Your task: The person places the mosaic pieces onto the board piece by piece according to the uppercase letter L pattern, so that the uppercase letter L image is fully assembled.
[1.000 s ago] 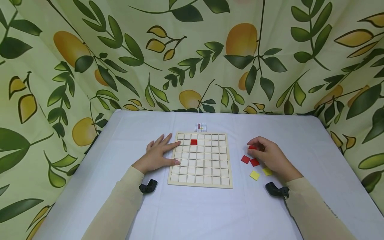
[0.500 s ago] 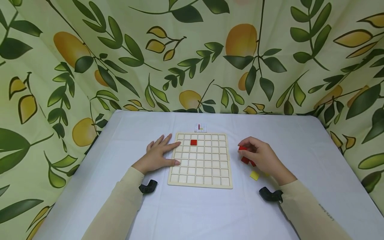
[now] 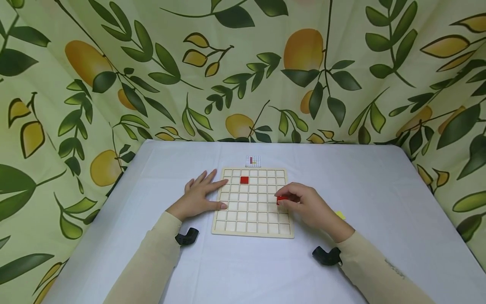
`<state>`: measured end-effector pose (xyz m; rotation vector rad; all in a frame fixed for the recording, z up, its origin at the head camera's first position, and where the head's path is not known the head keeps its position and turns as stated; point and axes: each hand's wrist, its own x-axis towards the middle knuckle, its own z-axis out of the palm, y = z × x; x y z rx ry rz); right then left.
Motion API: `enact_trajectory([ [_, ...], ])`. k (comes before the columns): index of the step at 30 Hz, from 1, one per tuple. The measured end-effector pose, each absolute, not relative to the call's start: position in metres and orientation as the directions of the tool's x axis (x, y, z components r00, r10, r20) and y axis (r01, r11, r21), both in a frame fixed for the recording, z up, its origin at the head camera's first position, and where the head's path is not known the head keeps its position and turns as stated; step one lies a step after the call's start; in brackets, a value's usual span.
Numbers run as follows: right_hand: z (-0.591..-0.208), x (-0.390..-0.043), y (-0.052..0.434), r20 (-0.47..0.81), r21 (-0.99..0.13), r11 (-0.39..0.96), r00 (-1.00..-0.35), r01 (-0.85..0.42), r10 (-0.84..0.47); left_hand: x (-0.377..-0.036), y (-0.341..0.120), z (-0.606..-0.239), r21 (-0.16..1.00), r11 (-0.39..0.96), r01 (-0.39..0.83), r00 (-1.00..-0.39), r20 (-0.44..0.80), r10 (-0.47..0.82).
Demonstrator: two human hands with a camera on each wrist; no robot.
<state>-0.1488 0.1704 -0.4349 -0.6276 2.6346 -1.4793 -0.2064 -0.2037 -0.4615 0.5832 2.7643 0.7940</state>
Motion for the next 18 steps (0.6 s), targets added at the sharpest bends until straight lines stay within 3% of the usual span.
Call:
enact_trajectory([
  [18,-0.433,-0.182,0.104,0.120,-0.837,0.447,-0.904,-0.314,-0.411,-0.206,-0.203,-0.460,0.545,0.778,0.313,-0.900,-0.092,0.427],
])
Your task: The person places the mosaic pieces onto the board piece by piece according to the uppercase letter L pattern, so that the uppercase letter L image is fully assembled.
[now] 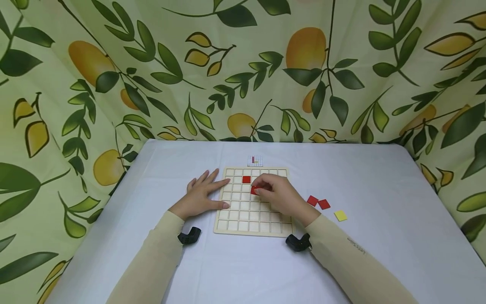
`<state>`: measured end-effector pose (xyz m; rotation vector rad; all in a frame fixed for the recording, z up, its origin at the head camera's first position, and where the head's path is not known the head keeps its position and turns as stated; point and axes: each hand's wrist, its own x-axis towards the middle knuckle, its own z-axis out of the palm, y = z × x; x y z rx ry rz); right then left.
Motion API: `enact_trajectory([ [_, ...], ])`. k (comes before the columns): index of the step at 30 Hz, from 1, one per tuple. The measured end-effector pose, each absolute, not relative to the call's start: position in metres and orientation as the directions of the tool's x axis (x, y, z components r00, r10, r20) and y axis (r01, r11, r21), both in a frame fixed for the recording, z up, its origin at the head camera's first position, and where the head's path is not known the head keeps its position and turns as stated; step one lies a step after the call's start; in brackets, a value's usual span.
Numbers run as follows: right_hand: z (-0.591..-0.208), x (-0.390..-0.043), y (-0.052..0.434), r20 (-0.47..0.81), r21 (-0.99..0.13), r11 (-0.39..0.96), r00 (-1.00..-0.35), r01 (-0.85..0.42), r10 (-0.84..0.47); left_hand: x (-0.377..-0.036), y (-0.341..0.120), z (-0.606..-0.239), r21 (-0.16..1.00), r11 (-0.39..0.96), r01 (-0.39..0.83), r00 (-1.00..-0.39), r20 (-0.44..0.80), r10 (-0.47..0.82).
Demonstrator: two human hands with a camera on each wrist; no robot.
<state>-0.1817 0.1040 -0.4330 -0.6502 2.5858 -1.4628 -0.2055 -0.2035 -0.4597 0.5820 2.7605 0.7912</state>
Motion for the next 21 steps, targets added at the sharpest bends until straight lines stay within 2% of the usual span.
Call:
enact_trajectory([
  [11,-0.440,-0.210,0.081,0.062,-0.822,0.496,-0.911,-0.279,-0.408,-0.207,-0.205,-0.461,0.542,0.777,0.319,-0.898,-0.089,0.432],
  [21,-0.447,-0.222,0.075,-0.005,-0.801,0.549,-0.915,-0.238,-0.403,-0.208,-0.206,-0.461,0.536,0.780,0.322,-0.896,-0.092,0.434],
])
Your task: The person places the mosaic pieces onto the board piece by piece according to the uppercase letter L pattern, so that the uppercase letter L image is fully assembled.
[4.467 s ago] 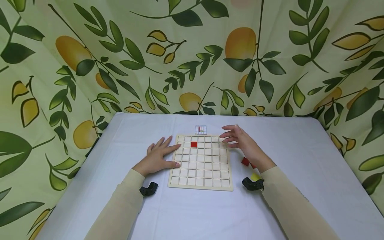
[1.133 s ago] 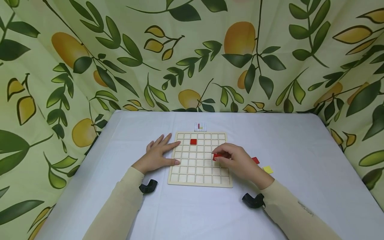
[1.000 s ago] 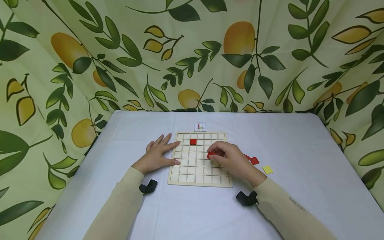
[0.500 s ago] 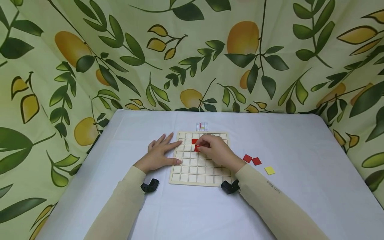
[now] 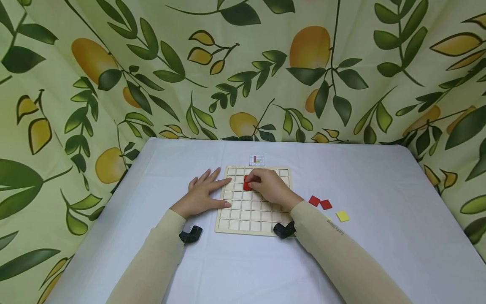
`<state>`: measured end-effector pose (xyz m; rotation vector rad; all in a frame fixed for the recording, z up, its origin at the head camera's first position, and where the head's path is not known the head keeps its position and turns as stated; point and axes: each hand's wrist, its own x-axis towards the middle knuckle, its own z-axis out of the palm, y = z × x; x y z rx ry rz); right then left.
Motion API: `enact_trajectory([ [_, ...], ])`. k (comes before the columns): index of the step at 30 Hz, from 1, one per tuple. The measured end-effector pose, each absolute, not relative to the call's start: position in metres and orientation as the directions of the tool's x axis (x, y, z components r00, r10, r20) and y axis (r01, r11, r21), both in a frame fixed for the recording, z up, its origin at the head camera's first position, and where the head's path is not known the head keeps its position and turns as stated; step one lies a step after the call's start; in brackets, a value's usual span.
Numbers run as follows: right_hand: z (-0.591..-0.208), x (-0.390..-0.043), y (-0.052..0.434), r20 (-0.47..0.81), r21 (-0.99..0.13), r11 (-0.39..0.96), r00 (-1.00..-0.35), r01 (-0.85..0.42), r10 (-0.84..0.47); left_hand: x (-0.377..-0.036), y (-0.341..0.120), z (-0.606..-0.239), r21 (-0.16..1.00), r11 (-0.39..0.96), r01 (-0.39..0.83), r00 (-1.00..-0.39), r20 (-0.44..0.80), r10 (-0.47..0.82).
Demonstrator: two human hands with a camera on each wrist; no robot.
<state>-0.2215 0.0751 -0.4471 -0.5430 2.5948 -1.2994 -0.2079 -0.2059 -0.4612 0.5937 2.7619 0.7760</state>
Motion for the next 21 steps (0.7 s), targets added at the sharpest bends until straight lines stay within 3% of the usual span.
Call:
enact_trajectory([
  [11,-0.447,-0.222,0.075,0.000,-0.813,0.538,-0.924,-0.222,-0.382,-0.209,-0.205,-0.460,0.527,0.787,0.322,-0.897,-0.096,0.432],
  [21,-0.441,-0.219,0.089,-0.052,-0.901,0.418,-0.926,-0.118,-0.375,-0.208,-0.204,-0.462,0.535,0.784,0.314,-0.899,-0.096,0.426],
])
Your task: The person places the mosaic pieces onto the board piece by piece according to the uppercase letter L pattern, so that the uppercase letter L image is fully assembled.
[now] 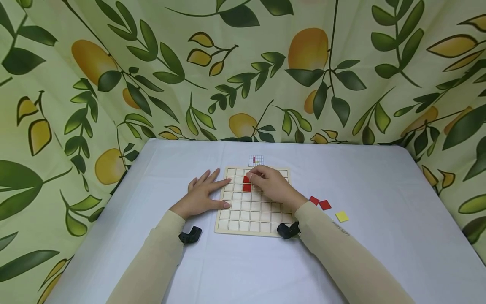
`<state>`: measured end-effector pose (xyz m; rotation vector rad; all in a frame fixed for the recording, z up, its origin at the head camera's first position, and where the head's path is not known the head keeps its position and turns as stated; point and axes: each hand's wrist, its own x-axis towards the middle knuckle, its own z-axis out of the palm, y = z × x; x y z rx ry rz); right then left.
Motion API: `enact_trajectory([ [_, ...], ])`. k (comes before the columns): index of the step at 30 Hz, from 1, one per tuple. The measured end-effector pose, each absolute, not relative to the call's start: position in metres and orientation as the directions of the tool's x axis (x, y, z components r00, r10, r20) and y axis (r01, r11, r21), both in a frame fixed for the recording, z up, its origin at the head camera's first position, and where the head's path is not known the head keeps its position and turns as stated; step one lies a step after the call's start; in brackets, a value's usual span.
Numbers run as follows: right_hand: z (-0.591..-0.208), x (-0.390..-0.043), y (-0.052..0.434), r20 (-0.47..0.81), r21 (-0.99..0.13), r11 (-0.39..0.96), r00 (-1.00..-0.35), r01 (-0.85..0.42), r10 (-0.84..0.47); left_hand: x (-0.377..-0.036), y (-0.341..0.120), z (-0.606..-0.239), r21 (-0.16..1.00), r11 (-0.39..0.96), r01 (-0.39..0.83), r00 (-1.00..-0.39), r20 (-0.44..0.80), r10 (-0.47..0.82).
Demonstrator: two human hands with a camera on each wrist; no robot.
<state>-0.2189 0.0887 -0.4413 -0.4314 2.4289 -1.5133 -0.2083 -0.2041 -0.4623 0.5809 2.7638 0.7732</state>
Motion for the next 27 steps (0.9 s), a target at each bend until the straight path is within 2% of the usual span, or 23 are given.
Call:
enact_trajectory([
  [10,-0.420,-0.214,0.111,-0.034,-0.952,0.288,-0.904,-0.101,-0.427,-0.208,-0.205,-0.462,0.533,0.785,0.316,-0.898,-0.098,0.429],
  [27,-0.411,-0.199,0.167,0.021,-0.949,0.280,-0.916,-0.144,-0.401,-0.208,-0.203,-0.465,0.537,0.786,0.306,-0.903,-0.099,0.419],
])
